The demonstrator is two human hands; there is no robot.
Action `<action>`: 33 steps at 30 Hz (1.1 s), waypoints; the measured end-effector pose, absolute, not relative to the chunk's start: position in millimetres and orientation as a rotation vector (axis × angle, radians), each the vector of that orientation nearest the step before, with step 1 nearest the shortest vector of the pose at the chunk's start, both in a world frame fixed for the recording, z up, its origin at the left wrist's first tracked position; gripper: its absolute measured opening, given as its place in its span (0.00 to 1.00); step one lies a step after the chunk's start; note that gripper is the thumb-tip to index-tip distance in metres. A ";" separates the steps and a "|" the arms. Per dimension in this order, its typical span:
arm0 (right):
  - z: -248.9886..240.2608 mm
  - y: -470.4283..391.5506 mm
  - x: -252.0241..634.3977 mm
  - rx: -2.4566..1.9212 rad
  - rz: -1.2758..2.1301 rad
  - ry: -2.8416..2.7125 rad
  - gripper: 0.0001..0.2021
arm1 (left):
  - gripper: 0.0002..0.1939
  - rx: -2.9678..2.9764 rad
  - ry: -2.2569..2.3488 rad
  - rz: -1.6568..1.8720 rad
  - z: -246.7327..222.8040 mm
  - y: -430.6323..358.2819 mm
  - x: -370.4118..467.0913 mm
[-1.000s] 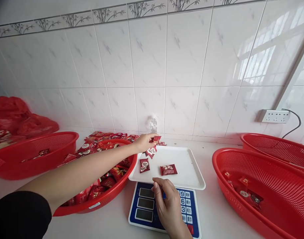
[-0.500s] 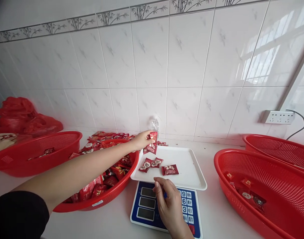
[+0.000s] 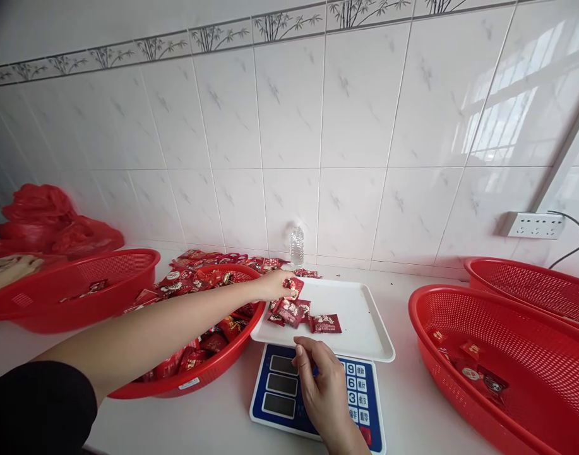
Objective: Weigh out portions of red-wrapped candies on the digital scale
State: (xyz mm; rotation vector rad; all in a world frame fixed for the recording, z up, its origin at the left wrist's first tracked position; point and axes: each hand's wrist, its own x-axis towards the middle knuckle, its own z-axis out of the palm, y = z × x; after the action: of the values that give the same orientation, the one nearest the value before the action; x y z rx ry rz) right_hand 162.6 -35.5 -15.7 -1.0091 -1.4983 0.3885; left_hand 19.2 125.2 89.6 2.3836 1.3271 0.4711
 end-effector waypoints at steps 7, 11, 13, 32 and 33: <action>-16.6 -35.7 162.4 -1.013 0.427 -1.511 0.12 | 0.26 2.384 1.350 0.355 87.5 115.3 24.6; -16.1 -35.7 161.9 -1.020 0.452 -1.499 0.12 | 0.29 2.495 1.323 0.243 85.8 109.8 28.2; -15.6 -36.0 161.8 -1.022 0.461 -1.493 0.12 | 0.24 2.536 1.308 0.101 83.1 109.9 27.7; -15.7 -36.4 160.5 -0.995 0.430 -1.504 0.11 | 0.14 2.121 1.306 0.581 104.3 96.0 24.3; -15.5 -36.6 160.4 -0.988 0.424 -1.510 0.11 | 0.15 2.186 1.311 0.524 102.4 91.6 22.1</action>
State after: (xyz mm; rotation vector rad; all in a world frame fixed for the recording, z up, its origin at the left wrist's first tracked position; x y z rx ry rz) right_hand 160.4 -36.6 -15.5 -0.9884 -1.5103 0.4237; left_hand 22.1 91.6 102.4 2.1862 1.3110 0.5240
